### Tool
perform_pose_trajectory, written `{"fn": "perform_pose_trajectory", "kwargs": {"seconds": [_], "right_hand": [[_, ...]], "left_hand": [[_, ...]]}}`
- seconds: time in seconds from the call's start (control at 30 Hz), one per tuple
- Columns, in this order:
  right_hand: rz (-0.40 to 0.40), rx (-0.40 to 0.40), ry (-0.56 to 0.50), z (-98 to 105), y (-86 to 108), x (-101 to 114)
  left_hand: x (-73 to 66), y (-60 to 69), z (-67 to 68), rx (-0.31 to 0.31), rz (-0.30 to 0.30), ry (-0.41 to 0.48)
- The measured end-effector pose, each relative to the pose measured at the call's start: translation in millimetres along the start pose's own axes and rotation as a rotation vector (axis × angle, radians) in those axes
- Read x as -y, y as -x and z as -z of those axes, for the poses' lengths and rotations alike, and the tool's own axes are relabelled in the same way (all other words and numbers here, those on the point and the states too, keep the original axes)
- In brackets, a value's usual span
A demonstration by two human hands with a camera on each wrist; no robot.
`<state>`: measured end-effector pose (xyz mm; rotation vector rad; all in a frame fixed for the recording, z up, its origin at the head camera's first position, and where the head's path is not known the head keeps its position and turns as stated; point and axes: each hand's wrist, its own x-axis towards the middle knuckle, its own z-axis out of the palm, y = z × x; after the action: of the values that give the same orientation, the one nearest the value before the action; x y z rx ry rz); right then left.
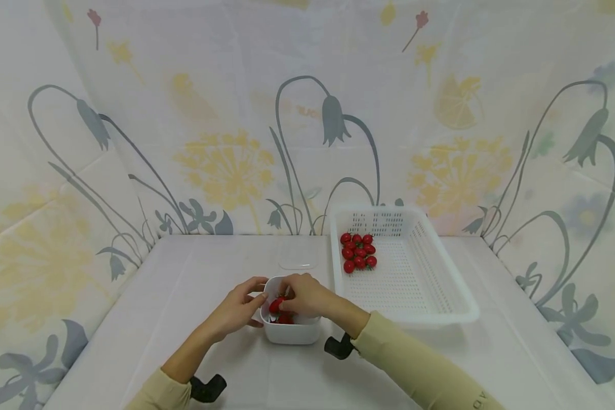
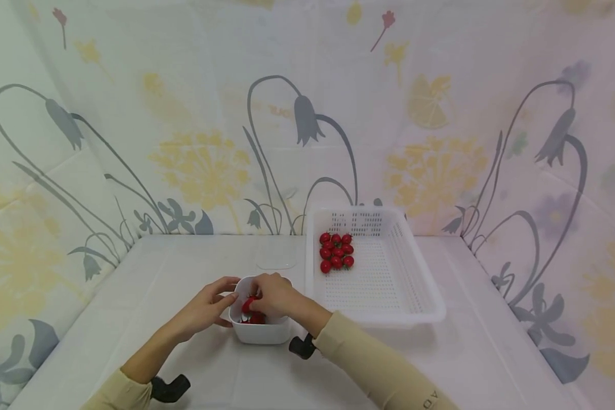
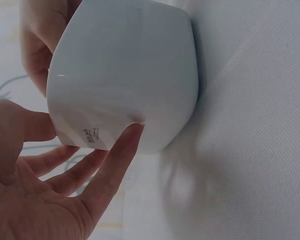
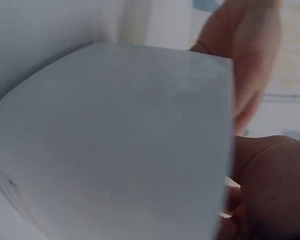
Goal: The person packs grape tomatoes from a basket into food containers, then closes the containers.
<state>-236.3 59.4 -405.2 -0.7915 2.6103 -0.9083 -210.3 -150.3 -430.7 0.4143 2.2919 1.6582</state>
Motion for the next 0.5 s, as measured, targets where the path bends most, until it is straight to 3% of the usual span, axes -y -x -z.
{"fn": "perform_pose_trajectory", "kwargs": {"seconds": [0.17, 0.5], "right_hand": [[-0.029, -0.025, 0.146, -8.6, -5.6, 0.2], [-0.024, -0.004, 0.195, -13.8, -3.8, 1.7]], "left_hand": [[0.5, -0.3, -0.6, -0.006, 0.002, -0.008], [0.0, -0.9, -0.3, -0.009, -0.008, -0.007]]}}
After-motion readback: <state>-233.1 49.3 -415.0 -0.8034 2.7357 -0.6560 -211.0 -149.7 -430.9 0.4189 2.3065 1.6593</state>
